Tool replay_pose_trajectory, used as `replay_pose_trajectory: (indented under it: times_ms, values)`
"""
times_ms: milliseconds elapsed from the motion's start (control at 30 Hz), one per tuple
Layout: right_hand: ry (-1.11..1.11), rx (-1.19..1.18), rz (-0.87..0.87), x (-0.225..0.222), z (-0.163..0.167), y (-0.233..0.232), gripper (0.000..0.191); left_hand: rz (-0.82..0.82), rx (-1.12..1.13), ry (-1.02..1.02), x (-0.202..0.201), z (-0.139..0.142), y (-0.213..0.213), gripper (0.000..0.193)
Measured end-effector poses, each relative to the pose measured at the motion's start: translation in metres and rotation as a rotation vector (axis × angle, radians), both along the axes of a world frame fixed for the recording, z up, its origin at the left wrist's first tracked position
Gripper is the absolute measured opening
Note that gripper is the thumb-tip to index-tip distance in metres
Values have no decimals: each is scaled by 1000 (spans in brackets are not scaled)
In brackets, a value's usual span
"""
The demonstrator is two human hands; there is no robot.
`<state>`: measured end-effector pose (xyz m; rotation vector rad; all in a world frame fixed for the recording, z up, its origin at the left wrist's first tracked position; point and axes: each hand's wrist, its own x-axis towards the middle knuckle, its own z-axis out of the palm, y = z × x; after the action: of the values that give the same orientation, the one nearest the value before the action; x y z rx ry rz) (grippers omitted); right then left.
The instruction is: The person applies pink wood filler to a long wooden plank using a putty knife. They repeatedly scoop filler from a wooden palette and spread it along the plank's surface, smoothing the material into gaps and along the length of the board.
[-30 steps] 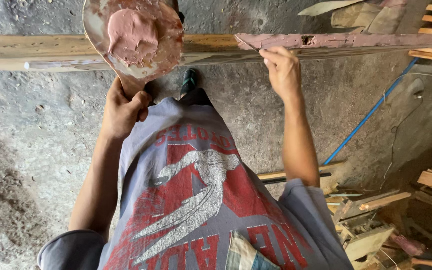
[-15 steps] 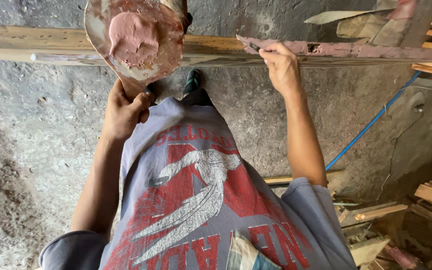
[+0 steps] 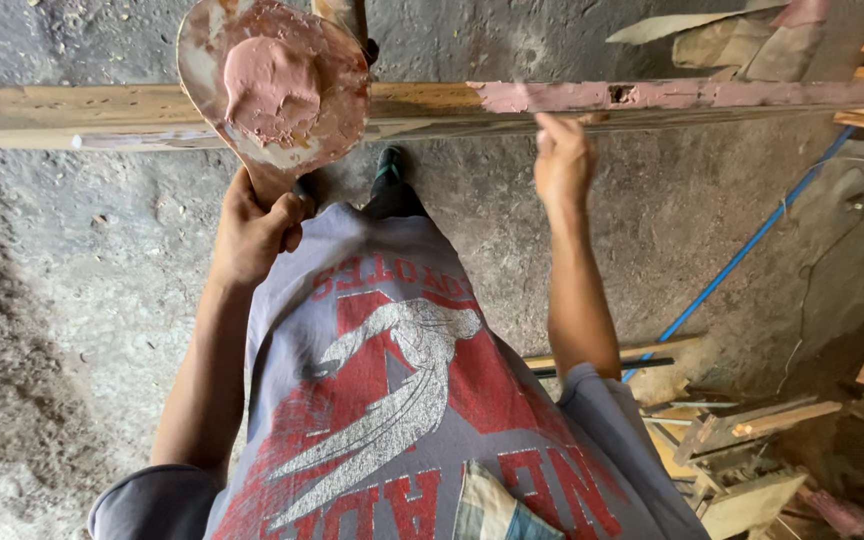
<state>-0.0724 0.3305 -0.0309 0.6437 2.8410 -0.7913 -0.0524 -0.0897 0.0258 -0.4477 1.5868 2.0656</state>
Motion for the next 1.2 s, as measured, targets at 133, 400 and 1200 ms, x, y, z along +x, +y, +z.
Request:
replay_pose_trajectory:
  times_ms: [133, 400, 1200]
  values:
    - [232, -84, 261, 20, 2, -30, 28, -22, -10, -8, -3, 2, 4, 28]
    - [537, -23, -161, 23, -16, -63, 34, -13, 40, -29, -12, 12, 17, 35]
    - [607, -79, -311, 56, -10, -43, 31, -115, -14, 35, 2, 2, 25, 25]
